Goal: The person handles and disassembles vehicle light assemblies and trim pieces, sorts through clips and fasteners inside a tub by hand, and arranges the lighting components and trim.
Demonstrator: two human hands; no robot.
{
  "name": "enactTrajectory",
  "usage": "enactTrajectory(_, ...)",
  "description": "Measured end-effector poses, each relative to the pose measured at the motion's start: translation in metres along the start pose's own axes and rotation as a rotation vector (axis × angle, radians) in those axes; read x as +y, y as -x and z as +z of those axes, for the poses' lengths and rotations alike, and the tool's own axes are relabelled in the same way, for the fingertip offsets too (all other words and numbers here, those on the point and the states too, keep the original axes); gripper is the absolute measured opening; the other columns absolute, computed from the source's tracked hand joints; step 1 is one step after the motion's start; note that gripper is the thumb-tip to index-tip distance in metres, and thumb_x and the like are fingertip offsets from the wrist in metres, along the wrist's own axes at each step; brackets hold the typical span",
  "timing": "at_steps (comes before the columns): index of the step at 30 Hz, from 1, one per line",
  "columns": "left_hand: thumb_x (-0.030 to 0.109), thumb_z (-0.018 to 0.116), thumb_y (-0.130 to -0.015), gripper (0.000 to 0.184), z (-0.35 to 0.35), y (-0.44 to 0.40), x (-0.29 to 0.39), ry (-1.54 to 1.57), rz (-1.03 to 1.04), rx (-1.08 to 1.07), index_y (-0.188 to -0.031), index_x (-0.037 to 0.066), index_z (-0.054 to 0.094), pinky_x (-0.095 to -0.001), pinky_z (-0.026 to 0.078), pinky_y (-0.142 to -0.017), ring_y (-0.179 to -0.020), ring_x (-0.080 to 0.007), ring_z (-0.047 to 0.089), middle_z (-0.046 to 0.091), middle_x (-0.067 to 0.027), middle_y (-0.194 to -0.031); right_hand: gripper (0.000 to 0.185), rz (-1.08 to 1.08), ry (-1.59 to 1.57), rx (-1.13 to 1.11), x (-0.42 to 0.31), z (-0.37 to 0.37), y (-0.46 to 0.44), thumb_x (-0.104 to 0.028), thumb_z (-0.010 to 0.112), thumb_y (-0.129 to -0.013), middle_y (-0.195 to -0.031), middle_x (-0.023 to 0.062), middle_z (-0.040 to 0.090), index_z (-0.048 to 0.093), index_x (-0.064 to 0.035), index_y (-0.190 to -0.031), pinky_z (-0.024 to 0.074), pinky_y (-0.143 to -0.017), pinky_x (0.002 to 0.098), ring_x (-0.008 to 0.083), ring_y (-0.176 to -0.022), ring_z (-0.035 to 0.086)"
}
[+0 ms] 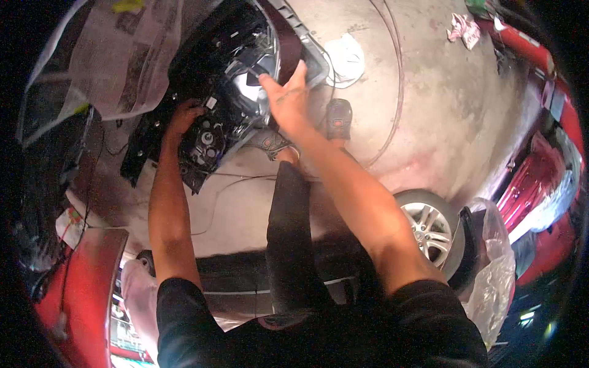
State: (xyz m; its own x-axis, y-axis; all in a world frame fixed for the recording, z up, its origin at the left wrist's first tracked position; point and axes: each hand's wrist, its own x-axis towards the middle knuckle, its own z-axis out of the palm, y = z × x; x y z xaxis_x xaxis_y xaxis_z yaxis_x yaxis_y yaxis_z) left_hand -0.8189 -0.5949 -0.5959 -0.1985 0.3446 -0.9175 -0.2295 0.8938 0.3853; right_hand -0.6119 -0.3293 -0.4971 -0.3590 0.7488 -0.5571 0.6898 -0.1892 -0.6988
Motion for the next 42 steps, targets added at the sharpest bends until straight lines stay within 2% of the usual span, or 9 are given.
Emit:
enactTrajectory(4, 0.036, 0.082, -0.081, 0.068, 0.025, 0.003, 0.002, -0.345, 0.062, 0.248, -0.135, -0.002, 0.064, -0.0436, 0.049, -0.104, -0.121, -0.0331, 0.066, 0.07, -0.0213, -0.13, 0.094, -0.084, -0.081, -0.023, 0.005, -0.005, 0.026, -0.038, 0.084, -0.084, -0.117, 0.0378, 0.067, 0.036, 0.0064, -0.151, 0.0527, -0.097, 0.049, 0.048, -0.11, 0.069)
enactTrajectory(10, 0.045, 0.089, -0.076, 0.078, 0.011, -0.009, 0.004, -0.287, 0.027, 0.048, -0.133, -0.003, 0.065, -0.0413, 0.05, -0.104, -0.118, -0.0317, 0.067, 0.07, -0.0223, -0.128, 0.067, -0.018, -0.408, -0.255, -0.038, -0.099, 0.052, -0.006, 0.077, -0.092, -0.13, 0.0128, 0.063, 0.041, 0.0039, -0.148, 0.0494, -0.105, 0.0331, 0.0201, -0.119, 0.062)
enactTrajectory(19, 0.05, 0.09, -0.073, 0.085, 0.029, 0.025, 0.055, -0.301, -0.063, 0.116, -0.135, -0.001, 0.062, -0.0395, 0.05, -0.102, -0.115, -0.0304, 0.068, 0.072, -0.0196, -0.125, 0.069, 0.094, -0.31, -0.076, 0.018, -0.215, 0.004, -0.019, 0.077, -0.092, -0.128, 0.013, 0.066, 0.045, 0.0013, -0.149, 0.0518, -0.1, 0.0319, 0.0183, -0.113, 0.065)
enactTrajectory(26, 0.032, 0.09, -0.076, 0.078, 0.038, 0.079, 0.083, -0.164, 0.138, 0.12, -0.139, 0.0, 0.057, -0.0374, 0.046, -0.107, -0.122, -0.0267, 0.062, 0.067, -0.0155, -0.131, 0.066, 0.17, -0.495, -0.111, 0.04, -0.255, 0.01, -0.013, 0.072, -0.093, -0.133, 0.0084, 0.064, 0.046, -0.0028, -0.153, 0.049, -0.105, 0.0336, 0.0172, -0.116, 0.063)
enactTrajectory(33, 0.026, 0.09, -0.076, 0.067, 0.055, 0.178, 0.151, 0.012, 0.196, 0.163, -0.13, 0.002, 0.058, -0.0339, 0.047, -0.097, -0.106, -0.0186, 0.06, 0.065, -0.0087, -0.112, 0.057, 0.514, -0.586, 0.418, 0.097, -0.412, 0.04, -0.025, 0.062, -0.1, -0.151, 0.012, 0.057, 0.051, -0.0025, -0.152, 0.043, -0.116, 0.0388, 0.0223, -0.136, 0.056)
enactTrajectory(37, 0.03, 0.092, -0.077, 0.059, 0.126, 0.171, 0.208, 0.236, 0.292, 0.114, -0.118, 0.003, 0.06, -0.0318, 0.048, -0.09, -0.101, -0.0161, 0.058, 0.061, -0.0057, -0.105, 0.055, 0.338, -0.497, 0.108, 0.112, -0.486, 0.025, -0.029, 0.064, -0.101, -0.145, 0.0107, 0.061, 0.054, -0.0034, -0.148, 0.0472, -0.11, 0.0381, 0.0219, -0.129, 0.06)
enactTrajectory(39, 0.038, 0.09, -0.08, 0.063, 0.165, 0.15, 0.244, 0.086, 0.344, 0.119, -0.121, 0.0, 0.06, -0.0365, 0.049, -0.093, -0.101, -0.022, 0.06, 0.062, -0.0116, -0.105, 0.061, 0.381, -0.295, 0.054, 0.074, -0.454, -0.007, -0.023, 0.071, -0.098, -0.138, 0.0093, 0.063, 0.049, -0.0019, -0.151, 0.0462, -0.109, 0.0362, 0.021, -0.124, 0.061)
enactTrajectory(40, 0.041, 0.085, -0.084, 0.071, 0.182, 0.144, 0.27, 0.06, 0.323, 0.097, -0.135, 0.0, 0.057, -0.0425, 0.047, -0.105, -0.119, -0.0295, 0.062, 0.065, -0.0189, -0.13, 0.066, 0.312, -0.273, 0.059, 0.087, -0.441, -0.027, -0.025, 0.074, -0.096, -0.139, 0.0123, 0.062, 0.047, 0.0002, -0.152, 0.046, -0.109, 0.0362, 0.0221, -0.125, 0.06)
enactTrajectory(42, 0.042, 0.085, -0.084, 0.075, 0.222, 0.114, 0.298, 0.139, 0.258, 0.034, -0.137, -0.001, 0.054, -0.0455, 0.046, -0.109, -0.128, -0.0351, 0.061, 0.063, -0.0248, -0.136, 0.074, 0.218, -0.115, 0.06, 0.133, -0.424, -0.068, -0.029, 0.078, -0.093, -0.138, 0.0153, 0.062, 0.045, 0.0026, -0.152, 0.0465, -0.108, 0.0354, 0.022, -0.123, 0.06)
